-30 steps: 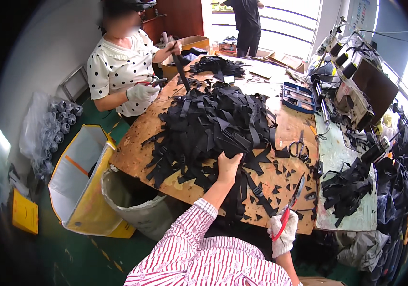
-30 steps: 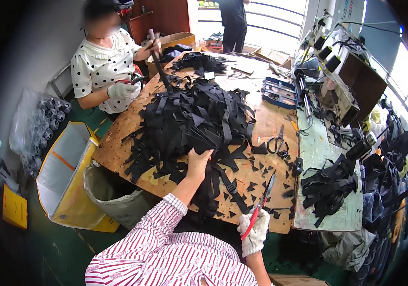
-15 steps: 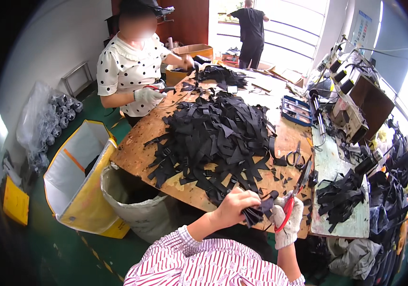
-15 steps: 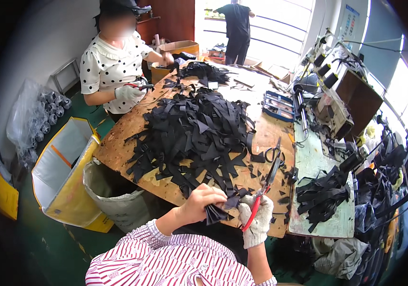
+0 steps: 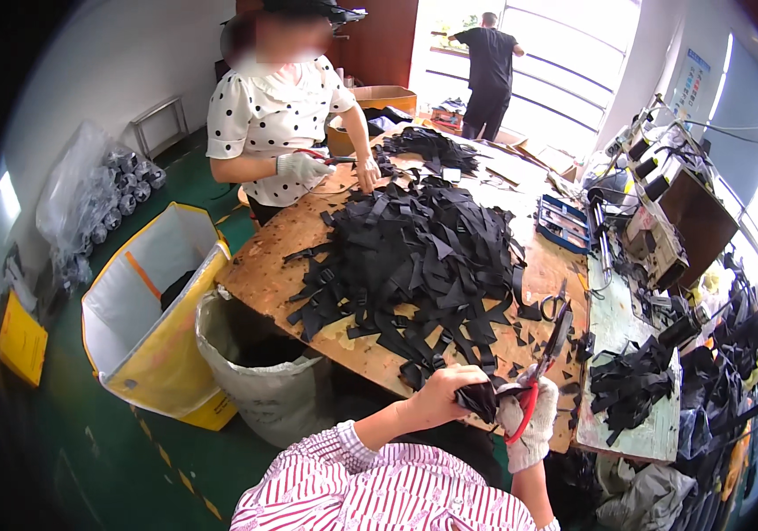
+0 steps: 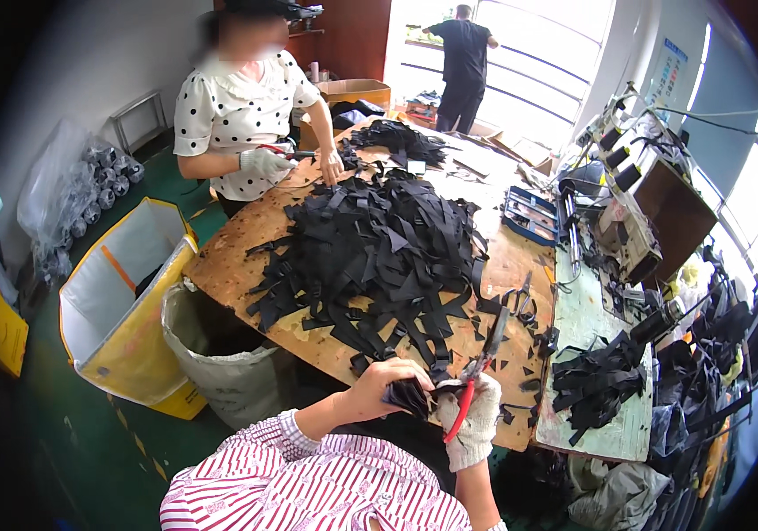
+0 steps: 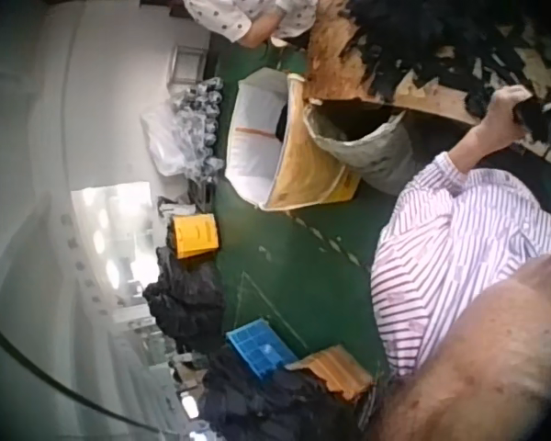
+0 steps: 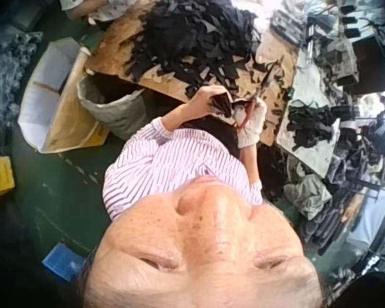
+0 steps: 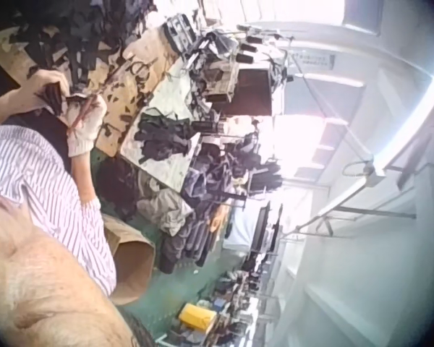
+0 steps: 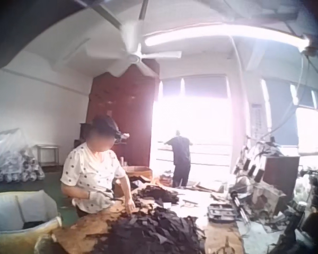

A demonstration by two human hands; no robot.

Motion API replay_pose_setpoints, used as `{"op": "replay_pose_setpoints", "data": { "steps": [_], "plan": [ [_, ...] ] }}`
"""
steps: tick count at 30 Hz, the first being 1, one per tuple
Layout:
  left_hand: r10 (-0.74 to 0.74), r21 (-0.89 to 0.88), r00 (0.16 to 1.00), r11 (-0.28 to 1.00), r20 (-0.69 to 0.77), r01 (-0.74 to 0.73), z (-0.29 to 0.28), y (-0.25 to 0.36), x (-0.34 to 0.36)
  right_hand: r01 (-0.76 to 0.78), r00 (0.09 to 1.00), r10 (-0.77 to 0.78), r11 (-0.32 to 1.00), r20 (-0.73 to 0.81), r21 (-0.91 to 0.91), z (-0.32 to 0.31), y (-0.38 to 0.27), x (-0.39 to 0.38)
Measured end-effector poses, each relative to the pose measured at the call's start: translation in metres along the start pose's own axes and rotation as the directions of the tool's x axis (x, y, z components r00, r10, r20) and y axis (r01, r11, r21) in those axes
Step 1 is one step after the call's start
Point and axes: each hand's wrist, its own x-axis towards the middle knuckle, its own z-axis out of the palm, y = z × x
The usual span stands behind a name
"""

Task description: The person uses red-handled scissors to cut black fabric strips into smaller pieces on a wooden worktable. They repeatedly pick up strips, cut them, and place the cut pieces into a yellow bin. A coworker across the table also handles similar fabric pieces.

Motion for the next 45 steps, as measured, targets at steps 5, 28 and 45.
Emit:
{"op": "replay_pose_setpoints", "data": {
  "steps": [5,28,45],
  "plan": [
    [-0.44,-0.695,0.897,0.632,0.041,0.342,-0.003,-0.007,-0.007,-0.145,0.987,0.151,0.983,-0.055,0.11,-0.001,-0.019,-0.004],
    [-0.562,-0.73,0.824,0.589,-0.064,0.346,0.003,-0.029,-0.01,-0.094,0.995,0.098,0.989,-0.028,0.115,-0.001,0.013,-0.016],
    [-0.647,-0.59,0.742,0.672,-0.175,0.448,-0.021,-0.048,0.003,-0.175,0.882,0.313,0.912,0.353,-0.371,-0.012,0.029,-0.034]
  ]
}}
